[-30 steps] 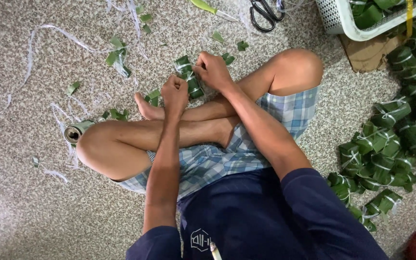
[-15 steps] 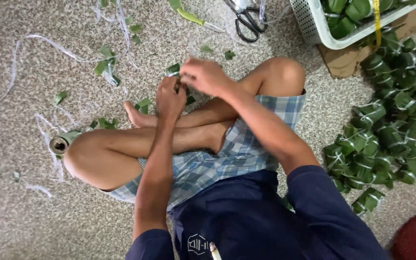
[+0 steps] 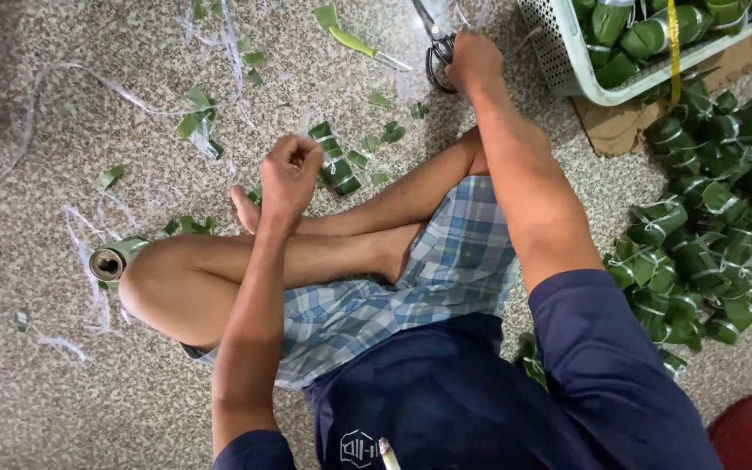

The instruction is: Wrapping leaf-covered food items with white plastic string and cutting the string with scissors.

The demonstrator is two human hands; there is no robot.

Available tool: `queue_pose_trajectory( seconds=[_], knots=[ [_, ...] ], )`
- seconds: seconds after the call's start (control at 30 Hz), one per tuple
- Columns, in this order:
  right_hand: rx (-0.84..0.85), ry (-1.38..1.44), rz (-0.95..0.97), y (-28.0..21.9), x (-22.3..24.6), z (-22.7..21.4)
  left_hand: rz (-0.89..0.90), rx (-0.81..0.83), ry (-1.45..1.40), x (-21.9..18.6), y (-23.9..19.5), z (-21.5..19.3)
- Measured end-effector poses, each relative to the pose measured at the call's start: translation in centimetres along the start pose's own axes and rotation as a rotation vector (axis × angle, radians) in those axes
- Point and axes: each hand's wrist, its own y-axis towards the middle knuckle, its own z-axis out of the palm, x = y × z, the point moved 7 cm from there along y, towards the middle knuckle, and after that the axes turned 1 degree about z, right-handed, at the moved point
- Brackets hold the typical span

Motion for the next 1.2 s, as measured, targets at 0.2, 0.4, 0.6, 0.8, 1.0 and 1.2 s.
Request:
queue_pose_trajectory(
  seconds=[0.2,0.4,0.6,0.8,1.0,1.2],
  knots=[
    [0.342,0.043,0.018,-1.9,-0.6,-6.5,0.026,-0.074,-0.009,2.0,-0.4,-0.4],
    [0.352,1.261,0.014,-7.0,-0.3,-17.0,0.092,-0.052,-0.072,2.5,1.3,0.5],
    [0.561,0.355,-0.069,-14.1,11.5,-25.2,0.020,-0.024,-0.028,1.2,2.6,-0.7],
    [0.137,0.059,-0.632,-15.2,15.6,-14.5,-0.001,-0.026,-0.052,1.8,1.9,-0.1],
    [0.281,0.268,-0.457,-15.1,16.9,-10.8,0.116,-0.128,-0.075,0.7,1.2,-1.0],
    [0.418,0.233,-0.498,-14.2,11.4,-20.2,0.205,-0.158,-0.006,2.4,1.9,1.0]
  ],
)
